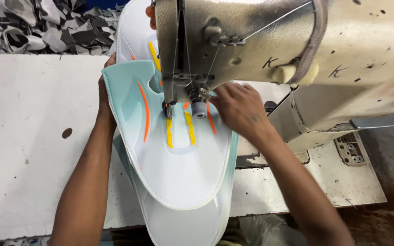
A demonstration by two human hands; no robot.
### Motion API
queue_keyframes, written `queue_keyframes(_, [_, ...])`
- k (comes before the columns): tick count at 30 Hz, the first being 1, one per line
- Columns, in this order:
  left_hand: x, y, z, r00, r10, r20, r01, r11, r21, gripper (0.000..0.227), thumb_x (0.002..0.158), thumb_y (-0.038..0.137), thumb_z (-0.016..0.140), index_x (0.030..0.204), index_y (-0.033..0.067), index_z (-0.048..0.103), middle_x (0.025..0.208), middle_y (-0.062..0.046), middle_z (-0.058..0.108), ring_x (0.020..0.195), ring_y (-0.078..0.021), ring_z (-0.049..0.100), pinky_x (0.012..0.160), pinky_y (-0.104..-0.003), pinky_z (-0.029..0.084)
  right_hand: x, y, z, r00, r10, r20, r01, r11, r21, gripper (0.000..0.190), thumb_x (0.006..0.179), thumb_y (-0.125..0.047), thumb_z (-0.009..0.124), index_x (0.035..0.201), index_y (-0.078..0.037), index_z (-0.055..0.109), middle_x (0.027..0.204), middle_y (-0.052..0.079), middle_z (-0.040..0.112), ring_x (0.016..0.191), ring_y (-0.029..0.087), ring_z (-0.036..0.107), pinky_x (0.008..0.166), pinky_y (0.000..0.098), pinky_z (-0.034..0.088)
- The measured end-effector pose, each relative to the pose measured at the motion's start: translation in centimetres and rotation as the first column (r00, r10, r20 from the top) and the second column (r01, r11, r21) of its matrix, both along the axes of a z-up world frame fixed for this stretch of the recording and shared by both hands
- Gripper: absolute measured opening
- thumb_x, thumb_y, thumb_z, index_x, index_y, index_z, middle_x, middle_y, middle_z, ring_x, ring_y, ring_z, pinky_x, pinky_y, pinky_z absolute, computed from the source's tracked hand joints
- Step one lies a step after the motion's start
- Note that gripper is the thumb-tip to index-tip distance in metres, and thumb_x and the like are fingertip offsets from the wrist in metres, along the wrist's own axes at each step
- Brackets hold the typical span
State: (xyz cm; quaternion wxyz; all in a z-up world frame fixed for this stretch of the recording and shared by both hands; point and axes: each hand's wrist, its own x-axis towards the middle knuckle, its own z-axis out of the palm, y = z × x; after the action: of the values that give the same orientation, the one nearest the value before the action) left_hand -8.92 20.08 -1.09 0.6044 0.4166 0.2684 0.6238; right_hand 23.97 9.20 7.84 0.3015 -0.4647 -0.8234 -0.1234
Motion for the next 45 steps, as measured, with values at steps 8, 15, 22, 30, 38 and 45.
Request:
queue_keyframes(8, [1.4, -0.2, 3.4, 0.921, 0.190, -0.339, -0.134, 0.974, 0.183, 0.054, 0.102, 0.018, 0.062, 0.151, 0.0059, 0.044, 0.120, -0.012, 0.071, 0.096, -0.0165, 0.072, 0.083, -0.031, 0.064, -0.9, 10.1, -4.1, 0.753, 0.223, 0.619, 0.061, 0.913, -0.404, 0.020, 0.097, -0.017, 0.058, 0.090, -0.011, 0.075, 0.092, 0.007, 0.073, 0.083, 0.022, 0.066, 0.086, 0.0390, 0.053])
queue_keyframes(15, [-1.5, 8.8, -2.0, 0.719, 0.388, -0.576, -0.337, 0.920, 0.200, 0.071, 0.099, 0.024, 0.072, 0.151, 0.0027, 0.028, 0.124, -0.015, 0.062, 0.100, -0.0213, 0.073, 0.083, -0.036, 0.063, -3.0, 8.4, 0.4, 0.935, 0.341, 0.102, -0.256, 0.844, -0.472, 0.027, 0.088, -0.030, 0.072, 0.101, -0.007, 0.073, 0.096, 0.012, 0.074, 0.089, 0.027, 0.068, 0.082, 0.0433, 0.052])
queue_keyframes(22, [-2.8, -7.7, -3.8, 0.661, 0.712, -0.238, -0.717, 0.693, 0.082, 0.080, 0.112, 0.038, 0.066, 0.167, 0.0145, 0.013, 0.123, -0.007, 0.061, 0.102, -0.0170, 0.061, 0.088, -0.034, 0.053, 4.5, -0.3, -6.5, 0.822, -0.049, -0.567, -0.088, 0.973, -0.212, 0.050, 0.096, -0.030, 0.078, 0.133, -0.001, 0.060, 0.105, 0.005, 0.073, 0.070, 0.012, 0.059, 0.060, 0.0262, 0.051])
queue_keyframes(30, [5.8, -23.1, 2.2, 0.685, 0.323, -0.653, -0.190, 0.945, 0.268, 0.054, 0.092, 0.005, 0.073, 0.143, 0.0007, 0.057, 0.137, -0.019, 0.067, 0.127, -0.0256, 0.059, 0.106, -0.038, 0.042, 1.5, -5.6, -9.0, 0.225, -0.266, -0.937, -0.735, 0.585, -0.342, 0.055, 0.095, -0.028, 0.073, 0.144, -0.005, 0.060, 0.073, -0.007, 0.055, 0.053, 0.000, 0.044, 0.047, 0.0183, 0.034])
queue_keyframes(38, [6.3, -22.5, 2.6, 0.741, 0.210, -0.638, -0.264, 0.965, 0.011, 0.056, 0.087, 0.023, 0.075, 0.138, 0.0057, 0.060, 0.134, -0.014, 0.068, 0.123, -0.0219, 0.065, 0.106, -0.036, 0.050, 0.0, -5.7, -6.0, 0.500, -0.299, -0.813, -0.492, 0.674, -0.551, 0.048, 0.090, -0.025, 0.074, 0.132, -0.004, 0.064, 0.067, -0.007, 0.060, 0.056, 0.003, 0.053, 0.050, 0.0210, 0.040])
queue_keyframes(45, [6.4, -20.2, 2.6, 0.722, 0.224, -0.655, -0.277, 0.961, 0.023, 0.058, 0.086, 0.020, 0.076, 0.140, 0.0052, 0.058, 0.136, -0.014, 0.067, 0.122, -0.0213, 0.066, 0.103, -0.036, 0.053, -0.1, -4.0, -5.9, 0.492, -0.298, -0.818, -0.486, 0.686, -0.542, 0.048, 0.090, -0.027, 0.075, 0.131, -0.005, 0.067, 0.063, -0.008, 0.057, 0.051, 0.002, 0.042, 0.046, 0.0204, 0.030])
